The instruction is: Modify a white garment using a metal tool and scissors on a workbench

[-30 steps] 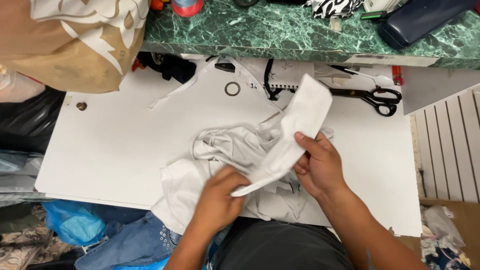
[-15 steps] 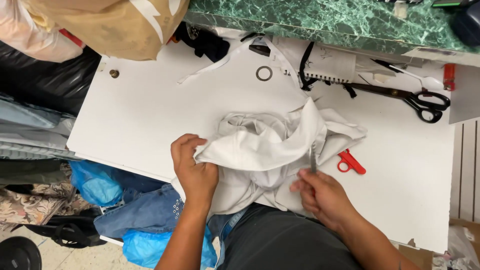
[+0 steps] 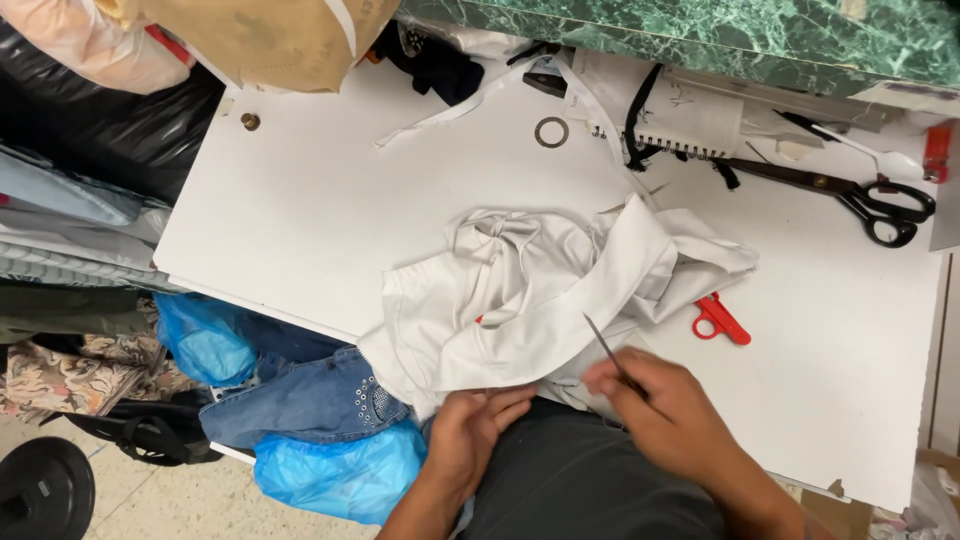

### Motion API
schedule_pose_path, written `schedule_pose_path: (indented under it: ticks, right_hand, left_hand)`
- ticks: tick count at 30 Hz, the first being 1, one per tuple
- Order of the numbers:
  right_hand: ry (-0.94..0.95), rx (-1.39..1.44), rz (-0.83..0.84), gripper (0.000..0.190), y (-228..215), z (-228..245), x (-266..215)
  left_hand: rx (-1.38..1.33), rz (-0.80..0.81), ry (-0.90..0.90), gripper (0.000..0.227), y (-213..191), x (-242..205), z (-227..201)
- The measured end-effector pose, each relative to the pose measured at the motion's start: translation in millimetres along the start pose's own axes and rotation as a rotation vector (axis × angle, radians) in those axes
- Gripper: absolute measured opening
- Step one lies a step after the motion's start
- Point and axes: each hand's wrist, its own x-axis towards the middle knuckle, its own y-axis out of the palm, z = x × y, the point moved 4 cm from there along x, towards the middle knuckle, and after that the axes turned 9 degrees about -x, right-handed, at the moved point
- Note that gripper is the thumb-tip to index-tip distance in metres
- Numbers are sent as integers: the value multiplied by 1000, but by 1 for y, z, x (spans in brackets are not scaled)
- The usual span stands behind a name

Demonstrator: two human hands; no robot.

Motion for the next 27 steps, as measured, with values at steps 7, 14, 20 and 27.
schedule_pose_path:
  ticks: [7,14,20,27]
  right_hand:
    - [-56,-31,-79,36,17,29,27]
    - [-154,65,-392,21,-11,42,14]
    - [-286,294,-316,18,-38,62,-17]
    - [-546,818,-292,7,-56,35,-28]
  left_hand:
    - [44,-143,-75,58,90,-16,-24]
    - [584,430,309,54,137,-32,-38]
    - [787,494,469,62,152,-31,-42]
    - [709,301,308,66,147,-22,-44]
